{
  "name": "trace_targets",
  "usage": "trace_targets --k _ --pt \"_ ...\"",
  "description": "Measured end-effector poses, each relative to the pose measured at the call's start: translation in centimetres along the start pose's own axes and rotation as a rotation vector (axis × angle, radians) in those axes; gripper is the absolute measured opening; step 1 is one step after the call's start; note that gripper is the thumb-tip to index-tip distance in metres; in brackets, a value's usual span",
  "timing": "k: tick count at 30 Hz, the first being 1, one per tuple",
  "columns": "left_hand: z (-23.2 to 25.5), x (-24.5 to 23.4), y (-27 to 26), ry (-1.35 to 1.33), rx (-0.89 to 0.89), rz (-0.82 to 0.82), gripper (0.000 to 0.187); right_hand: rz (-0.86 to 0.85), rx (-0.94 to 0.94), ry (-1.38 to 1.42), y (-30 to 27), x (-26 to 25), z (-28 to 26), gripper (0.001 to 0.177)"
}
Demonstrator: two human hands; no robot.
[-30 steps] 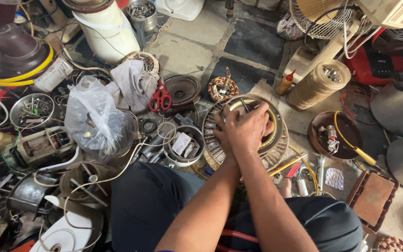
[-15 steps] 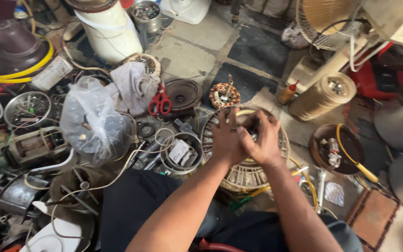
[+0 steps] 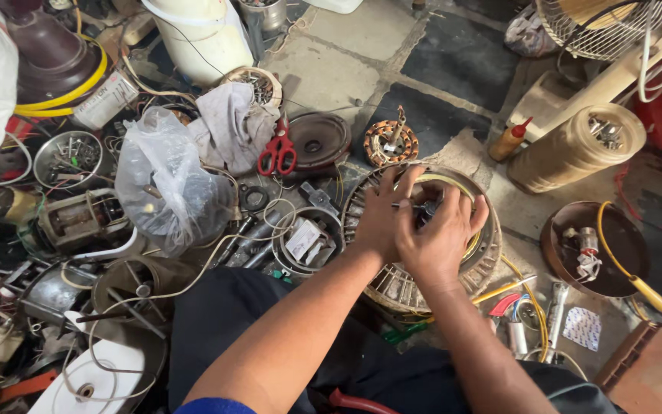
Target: The person sits on the floor in a cluttered workshop and uses a screwdriver to tighten screws on the central hub of a circular electrical motor stator. They rotate the stator to access different screws and use pliers to adjust a small metal ring on the component.
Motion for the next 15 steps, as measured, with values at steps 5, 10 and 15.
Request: trace_targets --k 5,10,15 --pt "0.0 0.4 -0.1 -0.061 -0.039 0.039 0.057 -0.009 -0.028 0.127 0.0 -0.2 0.1 0.044" --pt "0.4 -0.7 0.0 -0.083 -0.016 0.095 0.085 -0.082 -0.06 0.214 0.7 0.1 1.4 0.036" --pt "0.5 -1.6 0.0 -0.114 0.006 -0.039 0.078 -0.216 -0.18 0.418 1.6 0.8 3.8 0.025"
Point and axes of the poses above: each hand's wrist, its own y-axis towards the middle knuckle, its own x-axis out of the palm, z = x × y, the point moved 6 cm from there along y, towards the middle knuckle, and after that the axes turned 11 degrees about -z, right-handed, at the moved point
